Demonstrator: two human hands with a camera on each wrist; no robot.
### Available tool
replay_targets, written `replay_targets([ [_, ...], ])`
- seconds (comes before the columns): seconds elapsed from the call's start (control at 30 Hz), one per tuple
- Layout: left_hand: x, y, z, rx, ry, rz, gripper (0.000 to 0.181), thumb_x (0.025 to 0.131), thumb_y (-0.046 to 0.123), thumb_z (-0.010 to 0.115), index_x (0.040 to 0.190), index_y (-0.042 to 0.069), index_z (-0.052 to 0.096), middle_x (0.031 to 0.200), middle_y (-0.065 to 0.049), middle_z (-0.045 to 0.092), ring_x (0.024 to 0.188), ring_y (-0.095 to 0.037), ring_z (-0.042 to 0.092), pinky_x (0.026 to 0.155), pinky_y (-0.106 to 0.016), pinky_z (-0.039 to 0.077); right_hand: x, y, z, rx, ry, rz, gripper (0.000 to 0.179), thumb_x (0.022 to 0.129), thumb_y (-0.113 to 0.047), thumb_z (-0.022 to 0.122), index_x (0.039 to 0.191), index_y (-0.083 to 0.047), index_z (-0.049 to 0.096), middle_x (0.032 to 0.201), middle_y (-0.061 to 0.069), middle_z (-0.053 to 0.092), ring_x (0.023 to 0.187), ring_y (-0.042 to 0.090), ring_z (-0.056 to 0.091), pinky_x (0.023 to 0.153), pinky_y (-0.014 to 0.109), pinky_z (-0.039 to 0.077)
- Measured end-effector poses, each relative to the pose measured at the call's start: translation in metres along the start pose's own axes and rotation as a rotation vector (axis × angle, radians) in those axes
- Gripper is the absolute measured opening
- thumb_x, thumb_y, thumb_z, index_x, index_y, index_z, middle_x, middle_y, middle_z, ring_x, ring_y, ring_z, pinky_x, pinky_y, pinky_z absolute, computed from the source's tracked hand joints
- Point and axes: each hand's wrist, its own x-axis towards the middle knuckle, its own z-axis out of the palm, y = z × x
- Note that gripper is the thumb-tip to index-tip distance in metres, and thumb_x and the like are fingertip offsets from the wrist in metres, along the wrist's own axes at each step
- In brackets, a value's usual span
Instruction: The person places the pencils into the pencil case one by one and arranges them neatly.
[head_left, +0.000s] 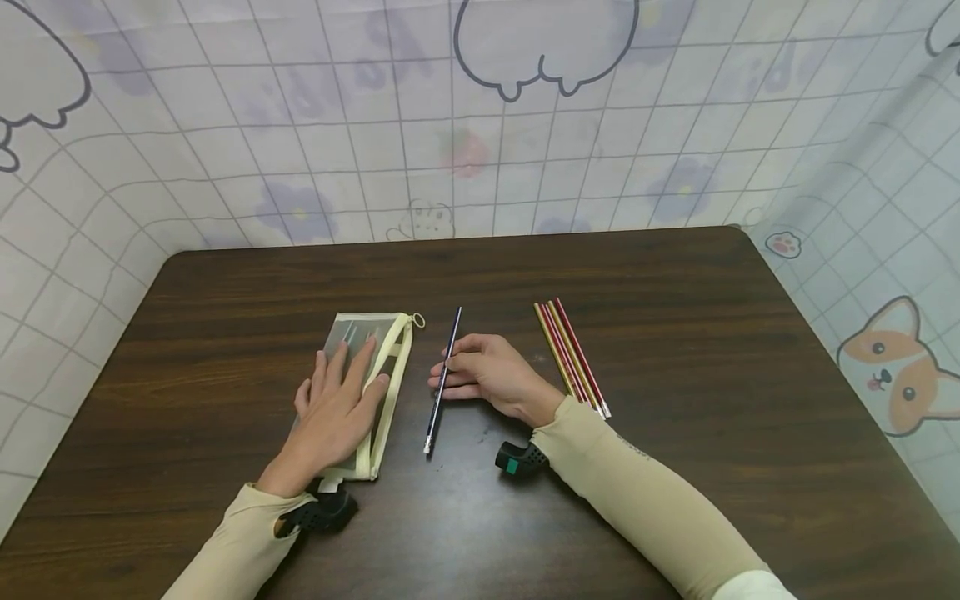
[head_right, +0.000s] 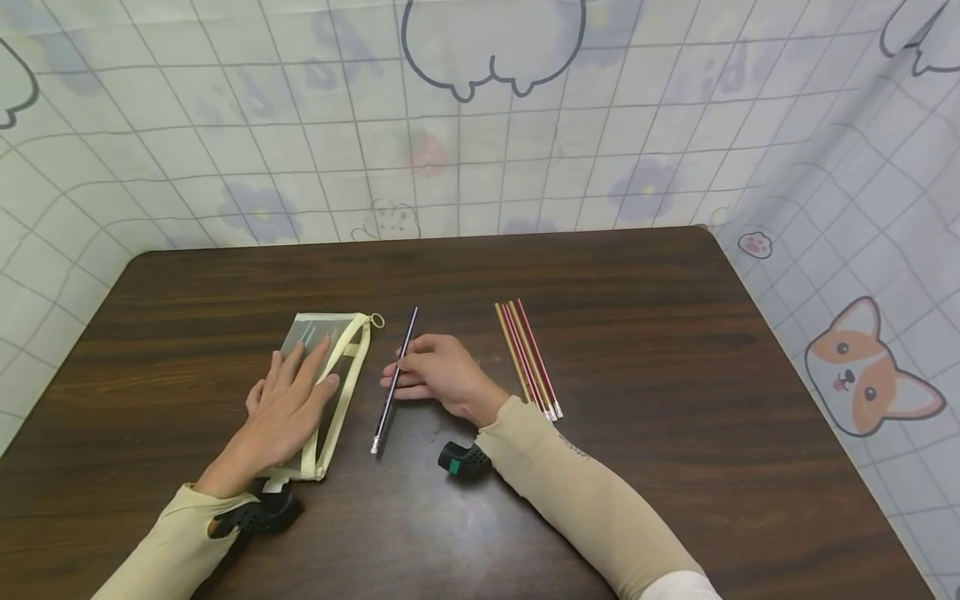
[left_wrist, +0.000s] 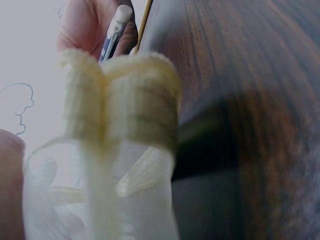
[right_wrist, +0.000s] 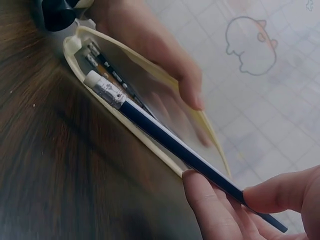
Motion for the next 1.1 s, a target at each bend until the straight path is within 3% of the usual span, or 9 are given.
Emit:
replay_targets([
  [0.13,0.0,0.0,-0.001,0.0,-0.003,-0.008,0.069,0.109,0.06,0.027,0.168,0.029,0.01,0.175,-0.023,-0.001,0.16,-0.052,-0.014,0.118,-0.076,-0.003,0.005,0.002,0.008,0.013,-0.008,0.001,0.013,0.102,0.003,0.053,0.115,0.004,0.053,0.117,0.03,0.073,0.089,0.019,0.078,0.085,0.039,0.064],
  [0.37,0.0,0.0,0.0,0.005,-0.002,-0.007,0.068,0.109,0.059,0.026,0.168,0.03,0.01,0.175,-0.022,-0.001,0.16,-0.052,-0.014,0.118,-0.076,-0.002,0.012,0.005,0.024,0.039,-0.003,0.015,0.01,0.102,0.003,0.054,0.111,0.003,0.054,0.098,0.015,0.075,0.089,0.019,0.078,0.085,0.037,0.064],
  [0.53,0.0,0.0,0.0,0.003,-0.006,-0.006,0.067,0.109,0.059,0.026,0.168,0.032,0.009,0.175,-0.022,-0.001,0.16,-0.052,-0.014,0.118,-0.076,-0.002,0.015,0.007,0.034,0.052,-0.003,0.009,0.013,0.101,0.004,0.055,0.113,0.005,0.053,0.101,0.017,0.074,0.088,0.021,0.077,0.088,0.04,0.063],
  [0.83,0.001,0.0,0.0,0.005,-0.003,-0.005,0.068,0.109,0.059,0.026,0.168,0.031,0.009,0.175,-0.021,-0.001,0.16,-0.051,-0.014,0.118,-0.075,-0.002,0.021,0.008,0.047,0.083,0.029,0.01,0.009,0.102,0.002,0.055,0.107,-0.003,0.05,0.103,0.019,0.073,0.084,0.017,0.076,0.091,0.042,0.062],
  [1.1,0.001,-0.002,0.0,0.002,-0.005,-0.006,0.069,0.109,0.061,0.026,0.168,0.031,0.008,0.175,-0.022,-0.001,0.16,-0.05,-0.015,0.118,-0.075,-0.002,0.027,0.012,0.054,0.061,0.021,0.025,0.01,0.102,0.002,0.054,0.111,0.0,0.05,0.108,0.022,0.071,0.081,0.016,0.075,0.092,0.042,0.062],
])
